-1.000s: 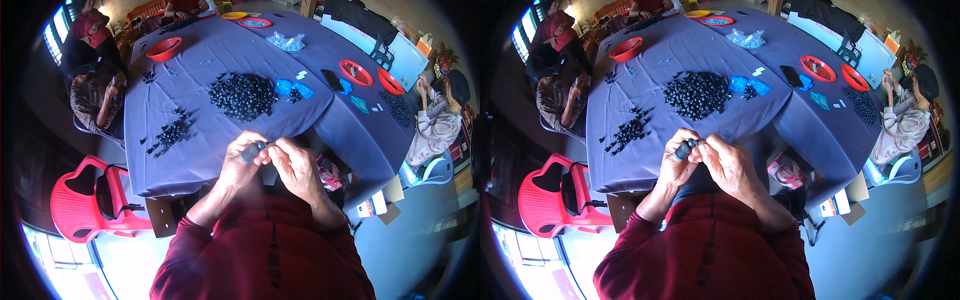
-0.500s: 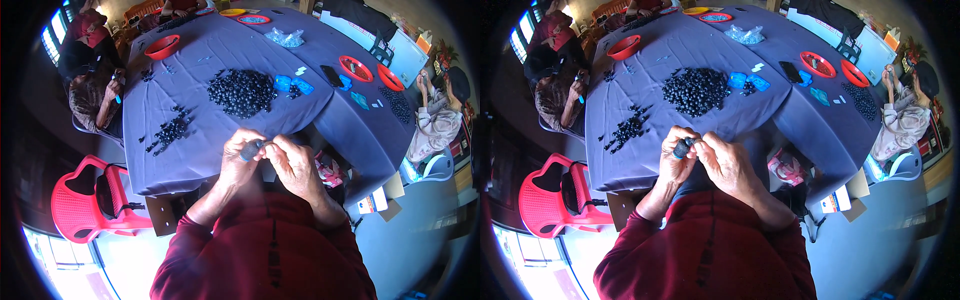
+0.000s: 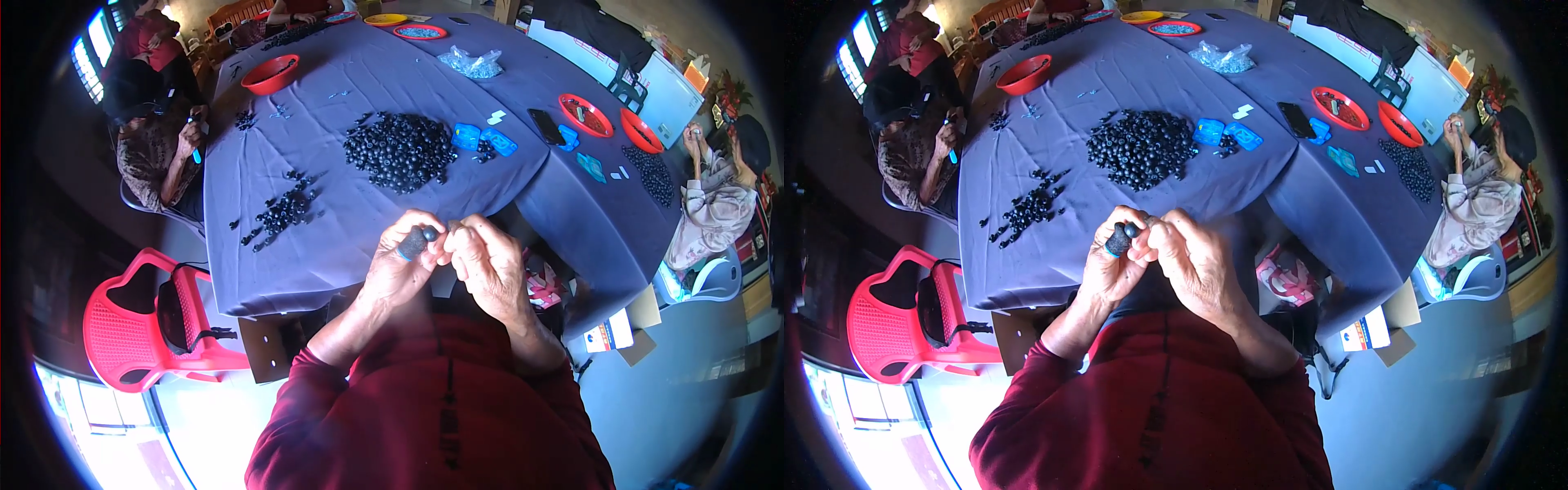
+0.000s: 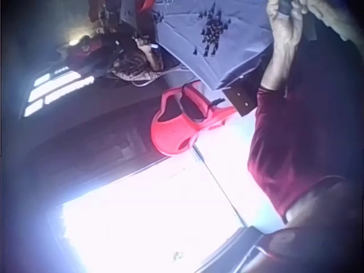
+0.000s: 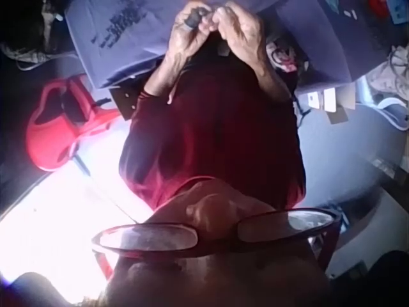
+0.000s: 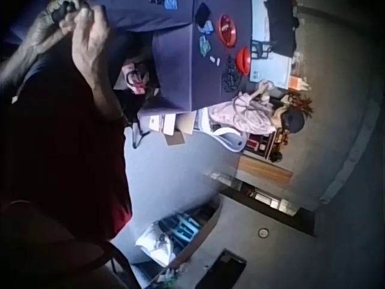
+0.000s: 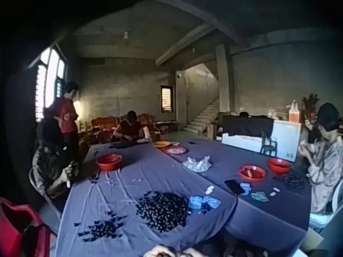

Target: The person picks up small black plastic parts from a table and trims them using a pair of small clippers.

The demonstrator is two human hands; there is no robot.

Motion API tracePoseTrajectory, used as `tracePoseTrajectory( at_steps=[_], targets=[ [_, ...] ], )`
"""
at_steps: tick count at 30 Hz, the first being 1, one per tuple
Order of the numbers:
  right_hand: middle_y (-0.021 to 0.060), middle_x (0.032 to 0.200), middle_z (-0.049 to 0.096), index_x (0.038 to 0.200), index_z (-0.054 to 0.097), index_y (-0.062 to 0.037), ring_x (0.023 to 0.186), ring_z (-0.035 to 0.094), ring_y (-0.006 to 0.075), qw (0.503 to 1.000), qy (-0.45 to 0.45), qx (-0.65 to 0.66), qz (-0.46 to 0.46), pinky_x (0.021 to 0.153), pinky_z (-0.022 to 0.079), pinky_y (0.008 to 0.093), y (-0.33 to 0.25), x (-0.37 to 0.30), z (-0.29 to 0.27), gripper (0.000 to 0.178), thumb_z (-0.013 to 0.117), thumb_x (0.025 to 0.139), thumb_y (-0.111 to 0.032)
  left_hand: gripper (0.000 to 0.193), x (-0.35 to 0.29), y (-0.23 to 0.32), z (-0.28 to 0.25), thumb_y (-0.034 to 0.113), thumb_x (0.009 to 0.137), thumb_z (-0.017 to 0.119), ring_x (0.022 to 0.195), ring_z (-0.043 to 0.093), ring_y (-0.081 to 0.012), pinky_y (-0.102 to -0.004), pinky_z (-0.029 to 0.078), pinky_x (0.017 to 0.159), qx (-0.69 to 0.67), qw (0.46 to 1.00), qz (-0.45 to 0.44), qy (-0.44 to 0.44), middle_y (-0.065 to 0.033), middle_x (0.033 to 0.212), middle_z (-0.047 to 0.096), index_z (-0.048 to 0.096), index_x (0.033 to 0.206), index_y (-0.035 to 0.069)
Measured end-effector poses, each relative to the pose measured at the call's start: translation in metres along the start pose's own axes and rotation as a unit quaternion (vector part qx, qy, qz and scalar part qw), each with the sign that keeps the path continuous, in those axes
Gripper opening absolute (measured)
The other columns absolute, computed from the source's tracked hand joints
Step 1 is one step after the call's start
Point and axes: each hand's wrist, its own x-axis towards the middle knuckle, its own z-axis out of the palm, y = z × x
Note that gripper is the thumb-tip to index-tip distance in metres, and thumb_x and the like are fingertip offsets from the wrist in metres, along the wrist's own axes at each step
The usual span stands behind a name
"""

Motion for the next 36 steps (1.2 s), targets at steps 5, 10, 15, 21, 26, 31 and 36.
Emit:
tracePoseTrajectory(
  at_steps=[5,10,15,21,26,31,36],
  targets=[
    [0.0037,0.064,0.055,0.076,0.049,0.0009,0.052,0.045,0.0045,0.999,0.016,-0.05,-0.014,0.047,0.037,0.0203,0.0,0.003,0.004,0.027,0.049,0.089,-0.023,0.021,0.001,0.002,-0.003,0.009,0.08,0.06,0.07,0.048,-0.0108,-0.0223,0.041,0.066,-0.037,0.998,0.016,-0.053,-0.0044,0.079,0.053,0.053,0.097,-0.002],
    [0.0017,0.058,0.052,0.075,0.048,0.0002,0.054,0.044,0.0049,0.986,0.018,-0.158,-0.056,0.047,0.037,0.023,-0.002,0.007,0.006,0.024,0.058,0.084,-0.02,0.017,-0.003,0.004,-0.007,0.004,0.081,0.057,0.071,0.048,-0.0095,-0.0215,0.041,0.067,0.039,0.999,0.028,0.001,-0.0041,0.083,0.053,0.054,0.096,-0.002],
    [-0.001,0.058,0.05,0.074,0.048,-0.0014,0.052,0.041,0.002,0.991,-0.027,-0.129,-0.002,0.045,0.034,0.0207,0.016,0.005,-0.008,0.02,0.057,0.084,-0.016,0.015,-0.002,0.004,-0.009,-0.001,0.08,0.054,0.072,0.048,-0.0098,-0.021,0.04,0.067,0.027,1.0,0.002,-0.003,-0.0046,0.084,0.053,0.054,0.095,-0.004],
    [-0.0015,0.057,0.052,0.073,0.049,-0.0034,0.041,0.038,-0.0011,0.996,-0.035,-0.046,0.062,0.035,0.028,0.0155,0.019,0.005,-0.01,0.015,0.055,0.085,-0.012,0.014,0.002,0.001,-0.016,0.004,0.08,0.056,0.069,0.045,-0.0102,-0.0229,0.039,0.066,-0.008,0.998,-0.049,-0.024,-0.0041,0.078,0.05,0.053,0.091,-0.005],
    [-0.0004,0.059,0.054,0.078,0.05,-0.0013,0.044,0.04,0.0005,0.999,-0.04,-0.02,0.021,0.039,0.031,0.0165,0.006,0.0,-0.005,0.013,0.053,0.086,-0.012,0.025,0.002,0.007,-0.01,0.02,0.084,0.057,0.064,0.04,-0.0083,-0.0227,0.036,0.061,-0.016,0.997,-0.042,-0.067,-0.0027,0.072,0.046,0.052,0.087,-0.004],
    [0.0052,0.067,0.059,0.084,0.051,0.0012,0.057,0.05,0.0068,0.996,-0.045,-0.076,-0.007,0.049,0.04,0.0209,-0.008,-0.005,-0.003,0.014,0.048,0.087,-0.012,0.031,-0.001,0.008,-0.005,0.028,0.083,0.058,0.061,0.038,-0.0084,-0.0238,0.034,0.061,-0.015,0.996,-0.042,-0.074,-0.0023,0.069,0.044,0.05,0.084,-0.002],
    [0.0115,0.073,0.064,0.081,0.05,0.002,0.068,0.064,0.0171,0.988,-0.044,-0.145,-0.042,0.056,0.048,0.0274,-0.004,-0.005,-0.001,0.012,0.047,0.087,-0.008,0.028,-0.001,0.007,-0.005,0.026,0.083,0.057,0.06,0.038,-0.0084,-0.0243,0.034,0.06,0.003,0.997,-0.043,-0.057,-0.0024,0.068,0.044,0.05,0.081,-0.001]
  ],
)
